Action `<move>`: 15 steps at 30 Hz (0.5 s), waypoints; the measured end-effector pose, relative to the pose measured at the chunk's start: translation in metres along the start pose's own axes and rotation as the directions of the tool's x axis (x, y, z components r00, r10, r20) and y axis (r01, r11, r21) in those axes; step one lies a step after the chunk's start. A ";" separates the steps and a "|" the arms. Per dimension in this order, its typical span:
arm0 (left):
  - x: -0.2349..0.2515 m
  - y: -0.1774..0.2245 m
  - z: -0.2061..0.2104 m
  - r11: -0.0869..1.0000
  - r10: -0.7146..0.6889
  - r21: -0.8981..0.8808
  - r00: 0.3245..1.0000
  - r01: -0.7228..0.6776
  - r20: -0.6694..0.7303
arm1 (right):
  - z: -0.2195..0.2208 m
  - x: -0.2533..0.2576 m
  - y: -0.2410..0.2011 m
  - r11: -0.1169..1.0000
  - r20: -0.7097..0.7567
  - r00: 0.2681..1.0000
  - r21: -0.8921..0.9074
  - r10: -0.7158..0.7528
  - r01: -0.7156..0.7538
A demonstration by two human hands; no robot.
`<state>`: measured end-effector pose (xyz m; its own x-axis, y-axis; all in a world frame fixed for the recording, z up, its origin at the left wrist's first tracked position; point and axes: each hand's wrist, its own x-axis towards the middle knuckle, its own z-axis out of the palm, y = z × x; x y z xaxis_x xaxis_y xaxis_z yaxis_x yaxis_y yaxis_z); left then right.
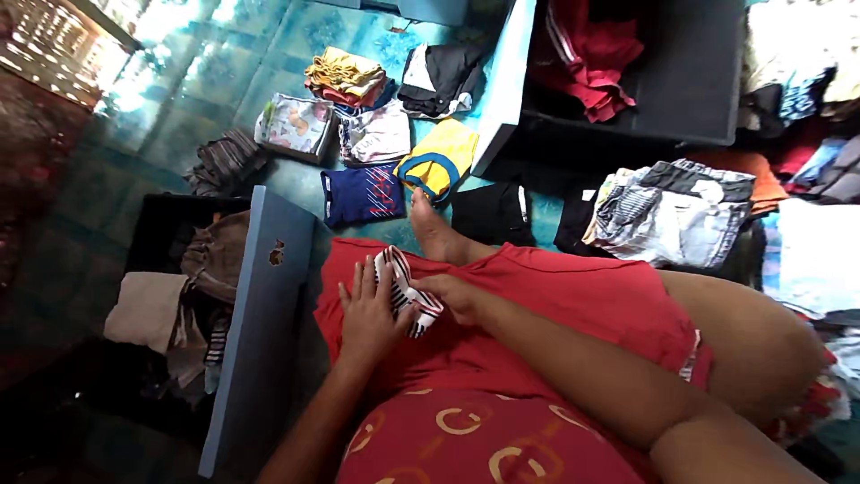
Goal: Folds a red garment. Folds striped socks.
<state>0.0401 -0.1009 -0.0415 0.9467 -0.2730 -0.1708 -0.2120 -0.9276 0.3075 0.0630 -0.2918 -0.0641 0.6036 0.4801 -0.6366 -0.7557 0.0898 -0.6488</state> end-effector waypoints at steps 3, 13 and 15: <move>0.002 -0.002 -0.001 1.000 0.015 -0.008 1.000 -0.015 -0.004 | 0.001 -0.001 0.000 0.999 -0.001 0.999 -0.024 -0.039 0.039; -0.001 -0.025 -0.053 0.895 0.054 -0.424 0.978 -0.136 -0.199 | 0.009 -0.028 -0.008 0.748 -0.216 0.852 -0.609 -0.477 0.264; 0.006 -0.041 -0.097 0.822 0.112 -0.448 0.872 -0.350 -0.477 | 0.025 -0.042 -0.014 0.451 -0.107 0.579 -0.745 -0.808 0.491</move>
<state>0.0776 -0.0398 0.0362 0.9173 -0.2202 0.3317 -0.3975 -0.5530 0.7323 0.0414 -0.2915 -0.0179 0.9875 0.1118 0.1109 0.1452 -0.3743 -0.9159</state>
